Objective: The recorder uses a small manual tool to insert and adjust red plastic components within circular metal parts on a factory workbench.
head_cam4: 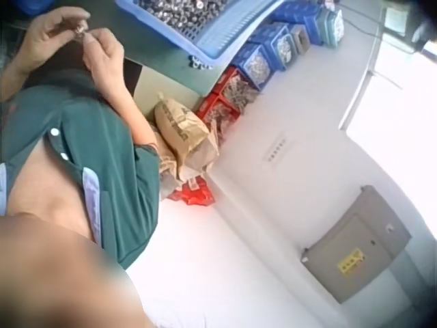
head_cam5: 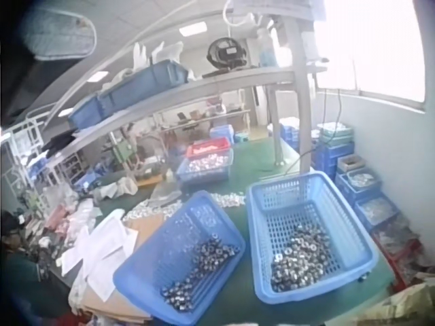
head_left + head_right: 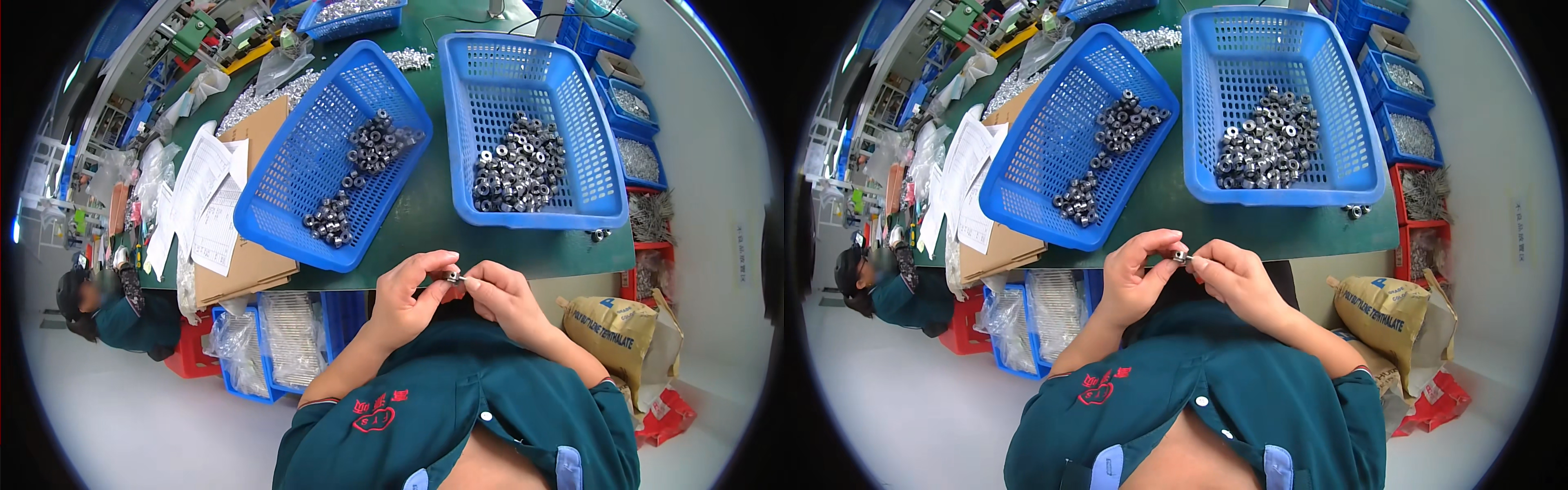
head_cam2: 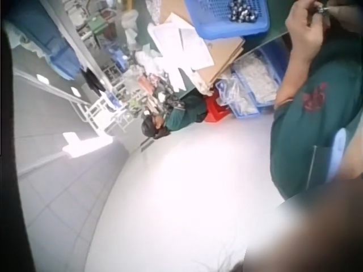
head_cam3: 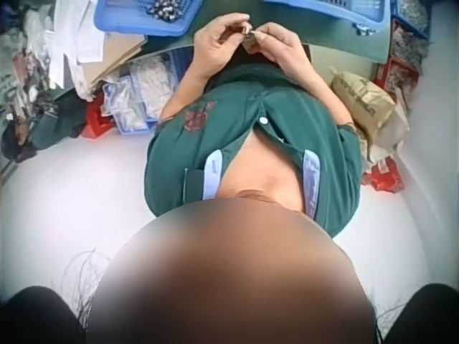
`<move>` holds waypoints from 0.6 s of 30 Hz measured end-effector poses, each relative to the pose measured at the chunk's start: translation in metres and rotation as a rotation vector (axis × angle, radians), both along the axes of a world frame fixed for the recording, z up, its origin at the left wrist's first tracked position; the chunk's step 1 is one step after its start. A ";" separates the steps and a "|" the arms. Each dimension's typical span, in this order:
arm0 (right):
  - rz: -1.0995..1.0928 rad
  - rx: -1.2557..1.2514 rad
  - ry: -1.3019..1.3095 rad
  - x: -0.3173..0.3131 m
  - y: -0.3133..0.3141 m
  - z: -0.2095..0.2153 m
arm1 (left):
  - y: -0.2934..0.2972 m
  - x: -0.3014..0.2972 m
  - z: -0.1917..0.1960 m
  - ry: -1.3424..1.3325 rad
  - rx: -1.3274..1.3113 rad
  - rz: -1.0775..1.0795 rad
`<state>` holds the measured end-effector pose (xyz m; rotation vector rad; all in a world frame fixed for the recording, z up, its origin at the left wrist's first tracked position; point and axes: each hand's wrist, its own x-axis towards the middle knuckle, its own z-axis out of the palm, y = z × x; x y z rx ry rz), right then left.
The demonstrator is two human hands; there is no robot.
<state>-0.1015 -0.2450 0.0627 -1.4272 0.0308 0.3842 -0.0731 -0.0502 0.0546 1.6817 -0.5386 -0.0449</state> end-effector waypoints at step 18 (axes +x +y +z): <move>-0.008 -0.886 -0.979 0.003 -0.007 0.009 | -0.014 0.006 0.022 -0.508 0.428 -0.091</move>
